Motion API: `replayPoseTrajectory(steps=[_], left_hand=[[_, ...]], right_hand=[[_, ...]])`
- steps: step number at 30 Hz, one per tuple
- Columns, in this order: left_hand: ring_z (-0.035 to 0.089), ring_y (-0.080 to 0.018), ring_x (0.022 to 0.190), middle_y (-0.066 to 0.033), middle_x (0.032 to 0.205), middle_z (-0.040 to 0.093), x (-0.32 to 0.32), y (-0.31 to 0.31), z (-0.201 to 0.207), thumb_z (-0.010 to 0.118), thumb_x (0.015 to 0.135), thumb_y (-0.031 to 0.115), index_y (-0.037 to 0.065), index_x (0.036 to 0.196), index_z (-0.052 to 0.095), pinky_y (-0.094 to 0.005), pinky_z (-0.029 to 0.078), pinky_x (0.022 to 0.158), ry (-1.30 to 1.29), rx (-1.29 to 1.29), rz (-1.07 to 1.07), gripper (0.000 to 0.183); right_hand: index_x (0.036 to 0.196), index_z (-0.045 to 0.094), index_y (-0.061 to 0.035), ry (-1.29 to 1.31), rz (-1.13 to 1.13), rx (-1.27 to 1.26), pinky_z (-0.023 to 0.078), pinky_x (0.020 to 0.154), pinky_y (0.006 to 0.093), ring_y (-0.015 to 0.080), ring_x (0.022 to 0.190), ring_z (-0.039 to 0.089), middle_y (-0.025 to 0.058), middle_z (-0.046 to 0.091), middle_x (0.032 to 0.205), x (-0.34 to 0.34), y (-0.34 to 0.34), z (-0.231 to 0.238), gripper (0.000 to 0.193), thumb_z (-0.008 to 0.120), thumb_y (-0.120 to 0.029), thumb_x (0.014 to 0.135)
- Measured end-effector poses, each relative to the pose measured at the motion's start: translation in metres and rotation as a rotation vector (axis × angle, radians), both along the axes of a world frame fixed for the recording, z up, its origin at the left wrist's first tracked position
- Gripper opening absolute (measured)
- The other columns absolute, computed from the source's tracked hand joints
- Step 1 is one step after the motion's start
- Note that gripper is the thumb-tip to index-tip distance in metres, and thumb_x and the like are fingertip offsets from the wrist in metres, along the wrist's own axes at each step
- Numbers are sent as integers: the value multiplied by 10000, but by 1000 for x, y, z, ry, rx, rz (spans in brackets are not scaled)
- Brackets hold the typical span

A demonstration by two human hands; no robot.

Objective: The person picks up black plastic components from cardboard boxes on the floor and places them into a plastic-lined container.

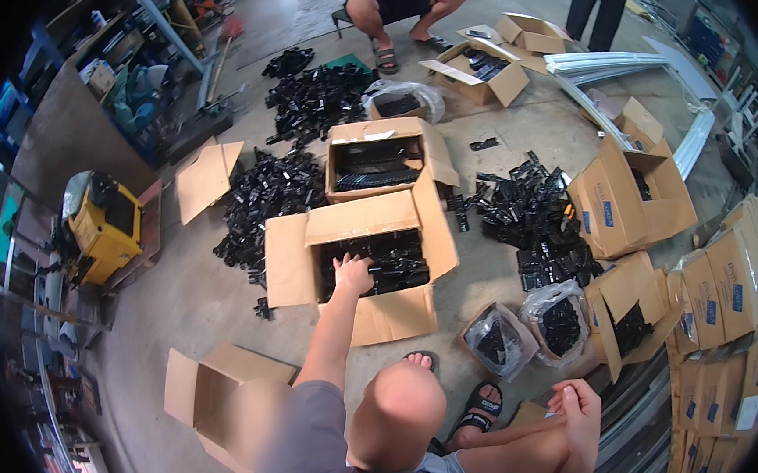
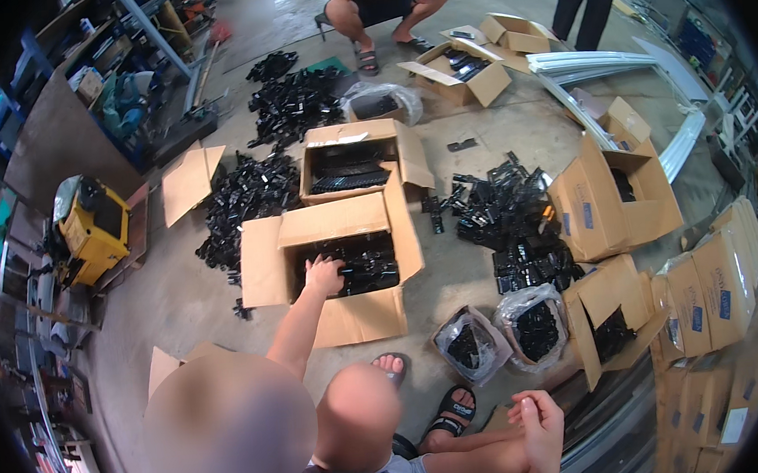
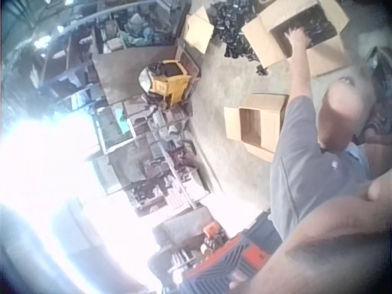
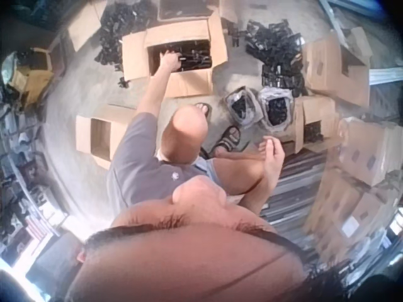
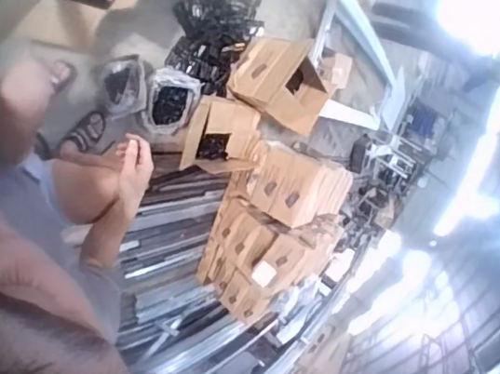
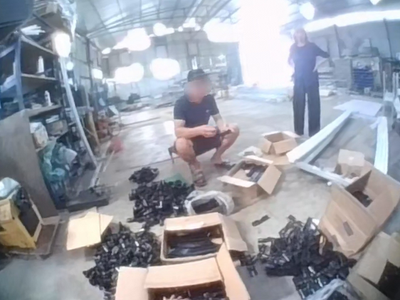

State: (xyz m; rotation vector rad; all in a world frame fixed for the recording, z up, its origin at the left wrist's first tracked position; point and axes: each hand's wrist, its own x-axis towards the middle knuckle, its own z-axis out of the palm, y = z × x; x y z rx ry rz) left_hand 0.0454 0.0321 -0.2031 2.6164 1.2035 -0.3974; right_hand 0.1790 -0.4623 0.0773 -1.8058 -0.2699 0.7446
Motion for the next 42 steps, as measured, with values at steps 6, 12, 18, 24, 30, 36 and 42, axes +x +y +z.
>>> replayPoseTrajectory(steps=[6, 12, 18, 24, 30, 36, 42], left_hand=[[407, -368, 1397, -127, 1387, 561, 19, -12, -1, 714, 798, 401, 143, 1341, 567, -659, 221, 1158, 58, 45, 88, 619], [485, -350, 1342, -159, 1374, 576, 34, -8, -8, 624, 847, 257, 139, 1394, 547, -608, 313, 1129, -26, 50, 107, 564], [569, -330, 1265, -165, 1290, 633, 24, -1, -24, 561, 886, 214, 162, 1323, 590, -564, 347, 1126, 32, 85, 158, 441], [383, -397, 1417, -154, 1428, 535, 26, -19, -4, 513, 962, 407, 176, 1371, 544, -659, 292, 1120, 3, 36, 354, 471], [313, -421, 1446, -153, 1455, 488, 12, -23, 6, 495, 953, 579, 138, 1380, 519, -701, 216, 1138, -93, -3, 388, 615], [602, -411, 1187, -173, 1216, 682, -1, -32, 48, 607, 902, 306, 118, 1221, 664, -594, 373, 1080, -220, 21, 249, 374], [643, -360, 749, -152, 898, 681, 98, -148, 349, 576, 810, 5, 277, 1539, 396, -449, 495, 688, -817, -452, -881, 798]], right_hand=[[1060, 652, 34, 8, 4, -6, 503, 697, 251, 110, 750, 624, 79, 676, 834, 10, -1, -1, 188, 513, -83, 1010], [1112, 653, 25, 29, 81, -44, 519, 747, 263, 126, 787, 644, 79, 686, 862, 16, 2, 5, 208, 514, -94, 1011], [1144, 649, 29, 52, 136, -76, 530, 774, 270, 118, 833, 655, 74, 693, 902, 18, 0, 1, 220, 548, -115, 1011], [1152, 648, 32, 48, 108, -87, 532, 776, 268, 122, 840, 661, 76, 695, 910, 16, -10, 4, 223, 551, -113, 1013], [1185, 634, 13, 48, 144, -62, 530, 771, 268, 126, 848, 663, 71, 704, 948, 22, -24, -3, 259, 552, -174, 1026], [1201, 625, 26, -24, 150, 11, 530, 776, 270, 135, 833, 665, 85, 700, 919, 16, -25, -4, 258, 550, -137, 1016], [1152, 649, -13, -133, 111, -8, 515, 709, 266, 121, 781, 642, 62, 688, 871, 7, -28, -3, 197, 582, -111, 995]])
